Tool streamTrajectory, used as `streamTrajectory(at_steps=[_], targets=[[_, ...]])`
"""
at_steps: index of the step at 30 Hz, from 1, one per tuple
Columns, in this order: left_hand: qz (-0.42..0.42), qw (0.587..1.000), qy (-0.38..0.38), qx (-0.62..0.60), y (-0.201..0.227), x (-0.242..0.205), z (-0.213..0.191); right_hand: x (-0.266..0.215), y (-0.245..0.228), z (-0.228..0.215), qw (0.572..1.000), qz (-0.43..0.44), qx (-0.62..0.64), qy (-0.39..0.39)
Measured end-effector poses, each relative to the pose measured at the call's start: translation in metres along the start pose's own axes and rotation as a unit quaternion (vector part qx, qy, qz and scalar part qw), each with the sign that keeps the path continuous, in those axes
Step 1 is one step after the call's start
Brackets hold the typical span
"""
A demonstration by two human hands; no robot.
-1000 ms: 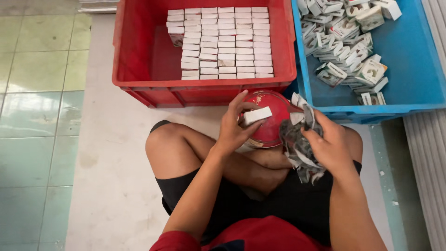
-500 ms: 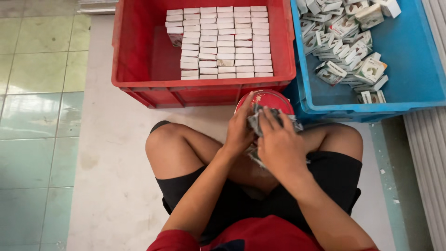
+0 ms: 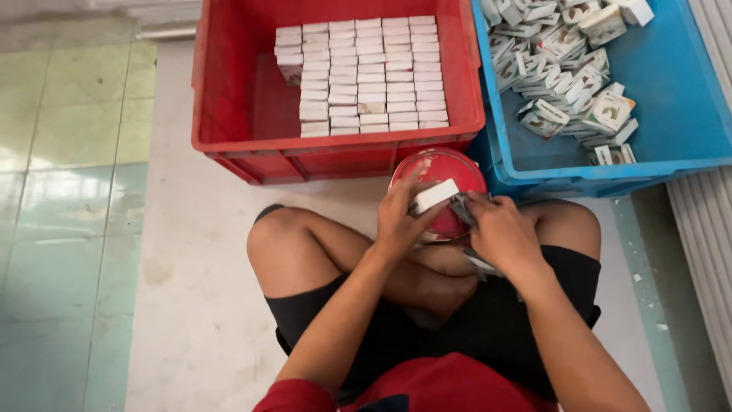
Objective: The person wipes small white rectangular boxes with a cloth and stacks them in neat rows inside a red plastic crate while sorting other items from a blue plastic crate.
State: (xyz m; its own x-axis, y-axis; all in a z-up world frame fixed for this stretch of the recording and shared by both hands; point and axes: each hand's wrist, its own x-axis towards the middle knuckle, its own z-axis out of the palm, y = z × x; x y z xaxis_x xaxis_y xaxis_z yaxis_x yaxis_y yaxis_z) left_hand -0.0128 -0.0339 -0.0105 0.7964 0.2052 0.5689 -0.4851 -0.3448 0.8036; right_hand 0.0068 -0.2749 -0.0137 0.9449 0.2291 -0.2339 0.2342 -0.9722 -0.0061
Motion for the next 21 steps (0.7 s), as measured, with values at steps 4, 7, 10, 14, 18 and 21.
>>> streamTrajectory(at_steps=[4, 7, 10, 14, 18, 21], targets=[[0.055, 0.996, 0.057, 0.036, -0.001, 0.004, 0.004, -0.056, -0.018, -0.014, 0.991, -0.129, -0.009, 0.046], [0.059, 0.997, 0.035, 0.04, 0.006, 0.003, 0.006, -0.095, -0.041, 0.006, 0.966, -0.253, 0.019, 0.049], [0.031, 0.997, -0.009, 0.068, 0.018, 0.004, 0.006, -0.107, -0.05, 0.042, 0.932, -0.355, 0.069, 0.004], [-0.055, 0.991, -0.036, 0.113, 0.005, -0.007, 0.015, -0.099, -0.05, 0.064, 0.927, -0.337, 0.116, -0.115], [-0.048, 0.997, 0.0, 0.064, 0.014, -0.002, 0.012, -0.079, -0.05, 0.032, 0.951, -0.168, 0.257, -0.041], [-0.1, 0.995, -0.021, 0.014, 0.038, 0.008, 0.005, -0.05, -0.043, 0.028, 0.959, -0.07, 0.248, 0.119]])
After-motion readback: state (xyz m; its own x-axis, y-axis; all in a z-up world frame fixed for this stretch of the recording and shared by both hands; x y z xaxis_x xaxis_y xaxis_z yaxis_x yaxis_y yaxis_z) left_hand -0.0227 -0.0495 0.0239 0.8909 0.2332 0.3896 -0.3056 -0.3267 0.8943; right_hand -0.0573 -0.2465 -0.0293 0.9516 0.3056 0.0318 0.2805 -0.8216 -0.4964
